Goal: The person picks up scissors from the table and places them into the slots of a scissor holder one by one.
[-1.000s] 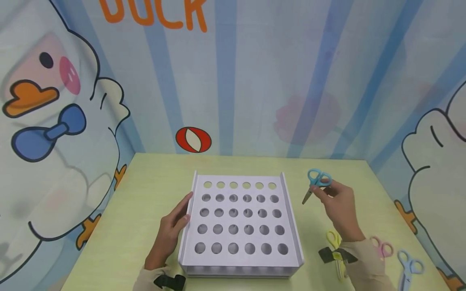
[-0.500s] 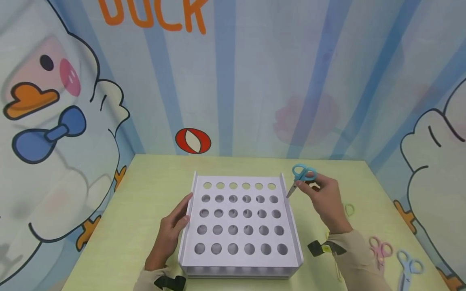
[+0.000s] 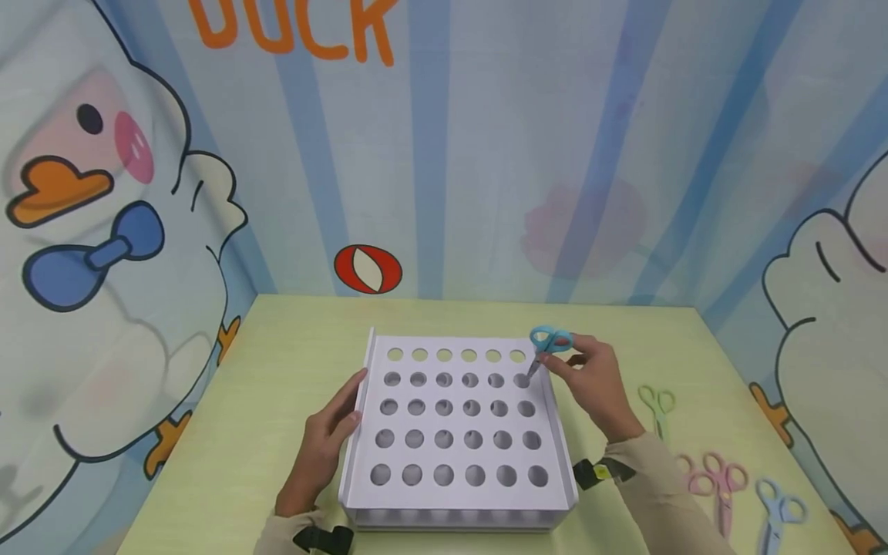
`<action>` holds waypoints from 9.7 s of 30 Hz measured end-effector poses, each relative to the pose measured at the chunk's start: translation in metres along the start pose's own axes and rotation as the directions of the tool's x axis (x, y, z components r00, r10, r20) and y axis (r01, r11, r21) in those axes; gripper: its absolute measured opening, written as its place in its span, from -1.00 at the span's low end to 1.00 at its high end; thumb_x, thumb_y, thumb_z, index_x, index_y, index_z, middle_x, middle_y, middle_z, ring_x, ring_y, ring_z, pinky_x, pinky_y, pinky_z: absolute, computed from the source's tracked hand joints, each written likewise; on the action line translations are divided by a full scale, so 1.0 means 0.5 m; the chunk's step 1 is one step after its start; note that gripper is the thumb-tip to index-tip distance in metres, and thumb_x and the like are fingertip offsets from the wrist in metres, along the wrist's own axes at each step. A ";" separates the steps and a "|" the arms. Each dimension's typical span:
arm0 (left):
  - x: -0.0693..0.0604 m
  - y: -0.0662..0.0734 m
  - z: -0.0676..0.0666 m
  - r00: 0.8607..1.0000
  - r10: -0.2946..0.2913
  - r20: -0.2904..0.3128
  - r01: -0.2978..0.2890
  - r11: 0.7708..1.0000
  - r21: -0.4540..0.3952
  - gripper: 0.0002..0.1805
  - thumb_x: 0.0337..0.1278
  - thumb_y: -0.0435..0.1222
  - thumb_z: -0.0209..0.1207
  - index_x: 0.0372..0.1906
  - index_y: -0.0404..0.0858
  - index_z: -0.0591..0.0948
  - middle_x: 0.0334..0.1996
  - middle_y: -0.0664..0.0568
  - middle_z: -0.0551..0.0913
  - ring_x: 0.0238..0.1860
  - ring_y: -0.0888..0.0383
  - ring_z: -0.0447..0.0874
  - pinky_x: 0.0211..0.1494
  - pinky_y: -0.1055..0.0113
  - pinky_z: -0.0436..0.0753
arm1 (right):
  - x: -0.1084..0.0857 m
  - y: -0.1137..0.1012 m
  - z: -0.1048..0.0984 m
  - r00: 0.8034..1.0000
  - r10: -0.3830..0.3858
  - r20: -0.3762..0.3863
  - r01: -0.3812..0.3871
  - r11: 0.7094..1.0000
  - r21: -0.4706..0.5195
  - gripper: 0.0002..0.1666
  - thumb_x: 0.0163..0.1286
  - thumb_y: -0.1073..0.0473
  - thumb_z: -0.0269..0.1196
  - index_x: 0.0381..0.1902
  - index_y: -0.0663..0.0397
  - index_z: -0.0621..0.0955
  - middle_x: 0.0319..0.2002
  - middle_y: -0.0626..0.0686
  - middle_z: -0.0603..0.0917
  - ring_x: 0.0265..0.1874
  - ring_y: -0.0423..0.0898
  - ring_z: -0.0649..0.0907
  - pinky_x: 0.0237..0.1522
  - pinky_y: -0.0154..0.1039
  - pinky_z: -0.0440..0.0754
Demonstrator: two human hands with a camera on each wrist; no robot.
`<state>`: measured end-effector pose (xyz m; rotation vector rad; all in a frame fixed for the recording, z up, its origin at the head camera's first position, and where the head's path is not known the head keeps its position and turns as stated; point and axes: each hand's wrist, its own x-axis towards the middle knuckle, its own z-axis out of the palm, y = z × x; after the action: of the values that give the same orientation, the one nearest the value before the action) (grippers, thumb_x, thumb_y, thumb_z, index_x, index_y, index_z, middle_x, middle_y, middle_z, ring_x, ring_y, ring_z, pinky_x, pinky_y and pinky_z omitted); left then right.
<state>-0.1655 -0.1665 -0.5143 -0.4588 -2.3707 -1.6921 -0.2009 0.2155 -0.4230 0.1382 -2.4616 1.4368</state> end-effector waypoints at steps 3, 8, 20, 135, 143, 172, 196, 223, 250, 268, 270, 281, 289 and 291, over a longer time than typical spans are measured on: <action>0.000 -0.001 -0.001 1.000 0.004 0.000 -0.004 1.000 0.005 -0.43 0.49 -0.30 -0.02 0.52 0.10 0.32 0.46 -0.04 0.42 0.38 0.43 0.39 0.27 0.68 0.39 | -0.001 0.006 0.006 1.000 -0.007 0.023 0.008 0.999 -0.042 -0.88 0.25 0.24 0.41 -0.26 0.17 0.76 -0.09 0.16 0.74 -0.11 -0.34 0.54 -0.06 -0.24 0.57; -0.001 -0.003 -0.002 1.000 0.009 0.003 -0.009 1.000 0.025 -0.42 0.50 -0.30 -0.03 0.52 0.11 0.31 0.47 -0.03 0.41 0.39 0.39 0.38 0.29 0.67 0.38 | -0.003 0.018 0.013 0.999 -0.003 0.043 0.006 0.998 -0.057 -0.88 0.27 0.23 0.40 -0.26 0.15 0.75 -0.07 0.16 0.73 -0.08 -0.33 0.52 0.00 -0.11 0.57; -0.002 -0.005 -0.002 1.000 0.009 0.006 -0.009 1.000 0.022 -0.42 0.50 -0.31 -0.03 0.52 0.11 0.30 0.47 -0.04 0.40 0.39 0.38 0.38 0.28 0.67 0.39 | -0.005 0.036 0.023 0.997 0.029 0.066 -0.026 0.999 -0.043 -0.78 0.33 0.24 0.35 -0.09 0.15 0.76 -0.05 0.13 0.76 0.05 -0.02 0.58 0.00 -0.16 0.54; -0.002 -0.008 0.004 1.000 0.002 -0.026 -0.003 1.000 -0.028 -0.42 0.46 -0.33 0.00 0.50 0.05 0.35 0.46 -0.04 0.43 0.35 0.48 0.41 0.24 0.67 0.43 | -0.092 0.334 -0.183 0.876 0.428 -0.221 -0.480 0.738 -0.474 -0.60 0.21 0.09 0.30 -0.21 0.39 0.71 -0.22 0.42 0.74 -0.31 0.32 0.68 -0.36 0.00 0.53; -0.006 -0.012 0.005 1.000 -0.013 -0.024 0.013 1.000 -0.020 -0.43 0.47 -0.31 -0.01 0.50 0.09 0.34 0.46 -0.01 0.43 0.36 0.45 0.41 0.24 0.67 0.44 | -0.094 0.357 -0.187 0.872 0.442 -0.210 -0.484 0.718 -0.500 -0.60 0.10 0.10 0.30 -0.27 0.38 0.72 -0.27 0.42 0.75 -0.43 0.25 0.70 -0.53 -0.14 0.47; 0.000 -0.007 0.003 1.000 -0.007 -0.009 0.007 1.000 -0.008 -0.43 0.49 -0.29 -0.02 0.51 0.12 0.32 0.47 0.01 0.41 0.39 0.39 0.40 0.27 0.64 0.42 | -0.056 0.362 -0.181 0.828 0.546 -0.132 -0.512 0.638 -0.575 -0.50 0.13 -0.06 0.27 -0.48 0.39 0.63 -0.46 0.39 0.67 -0.50 0.14 0.60 -0.59 -0.11 0.47; -0.004 -0.012 0.005 1.000 -0.004 -0.028 0.004 1.000 -0.007 -0.43 0.47 -0.31 -0.01 0.50 0.10 0.34 0.45 -0.01 0.44 0.36 0.43 0.42 0.22 0.66 0.45 | -0.054 0.270 -0.161 0.916 0.396 -0.062 -0.363 0.754 -0.548 -0.49 0.21 -0.04 0.32 -0.15 0.36 0.72 -0.14 0.39 0.75 -0.26 0.27 0.69 -0.50 -0.22 0.48; -0.002 -0.009 0.007 0.999 -0.004 -0.037 0.003 1.000 -0.023 -0.43 0.47 -0.33 -0.02 0.50 0.06 0.35 0.47 -0.01 0.40 0.38 0.47 0.37 0.28 0.68 0.39 | -0.058 0.204 -0.130 0.875 0.483 -0.020 -0.479 0.862 -0.167 -0.42 0.39 -0.05 0.25 0.16 0.30 0.63 0.24 0.35 0.61 0.29 0.30 0.51 0.22 0.20 0.49; -0.004 -0.006 0.009 0.999 -0.016 -0.033 0.014 0.999 -0.053 -0.43 0.46 -0.34 -0.01 0.50 0.04 0.35 0.47 -0.03 0.40 0.38 0.48 0.37 0.27 0.68 0.41 | -0.047 0.158 -0.114 0.903 0.430 -0.008 -0.427 0.900 0.089 -0.30 0.47 -0.13 0.20 0.27 0.37 0.53 0.39 0.28 0.47 0.39 0.15 0.42 0.36 0.23 0.44; -0.003 -0.007 0.009 0.999 -0.015 -0.042 0.013 0.998 -0.057 -0.43 0.46 -0.34 -0.01 0.50 0.02 0.35 0.47 -0.03 0.39 0.39 0.49 0.37 0.26 0.68 0.42 | -0.052 0.039 -0.100 0.992 0.119 -0.051 -0.119 0.993 0.007 -0.66 0.39 0.07 0.33 -0.14 0.30 0.73 -0.36 -0.40 0.62 -0.24 -0.33 0.52 -0.21 -0.40 0.50; -0.004 -0.007 0.009 0.999 -0.021 -0.043 0.019 0.998 -0.053 -0.43 0.47 -0.33 -0.01 0.50 0.03 0.35 0.47 -0.02 0.39 0.39 0.49 0.37 0.25 0.69 0.42 | -0.054 0.027 -0.092 0.996 0.082 -0.044 -0.080 0.995 0.053 -0.70 0.36 0.14 0.35 -0.15 0.33 0.73 -0.38 -0.40 0.63 -0.27 -0.33 0.53 -0.21 -0.42 0.50; -0.005 -0.008 0.012 0.999 -0.018 -0.049 0.015 0.998 -0.057 -0.43 0.45 -0.35 -0.01 0.50 0.01 0.36 0.46 -0.06 0.41 0.37 0.49 0.39 0.21 0.68 0.46 | -0.060 0.006 -0.037 0.998 0.032 0.056 -0.038 0.994 0.102 -0.78 0.24 0.22 0.44 -0.22 0.27 0.71 -0.49 -0.23 0.53 -0.61 -0.33 0.38 -0.54 -0.40 0.45; -0.004 -0.010 0.010 0.999 -0.012 -0.048 0.010 0.999 -0.053 -0.42 0.46 -0.35 -0.02 0.50 0.02 0.35 0.46 -0.04 0.41 0.37 0.48 0.39 0.20 0.68 0.46 | -0.062 0.012 -0.008 0.997 -0.061 0.048 0.064 0.996 -0.057 -0.79 0.12 0.26 0.50 -0.37 0.19 0.66 -0.38 0.02 0.51 -0.69 -0.32 0.22 -0.58 -0.36 0.29; -0.004 -0.011 0.011 0.999 -0.012 -0.045 0.009 0.998 -0.055 -0.42 0.46 -0.35 -0.01 0.51 0.03 0.35 0.46 -0.04 0.41 0.37 0.48 0.39 0.20 0.67 0.47 | -0.062 0.016 -0.004 0.996 -0.068 0.064 0.073 0.994 -0.086 -0.79 0.12 0.25 0.50 -0.35 0.16 0.66 -0.34 0.07 0.58 -0.64 -0.31 0.29 -0.53 -0.38 0.34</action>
<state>-0.1654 -0.1635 -0.5216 -0.4134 -2.3045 -1.7565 -0.1728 0.2195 -0.4378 0.2518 -2.5373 1.3114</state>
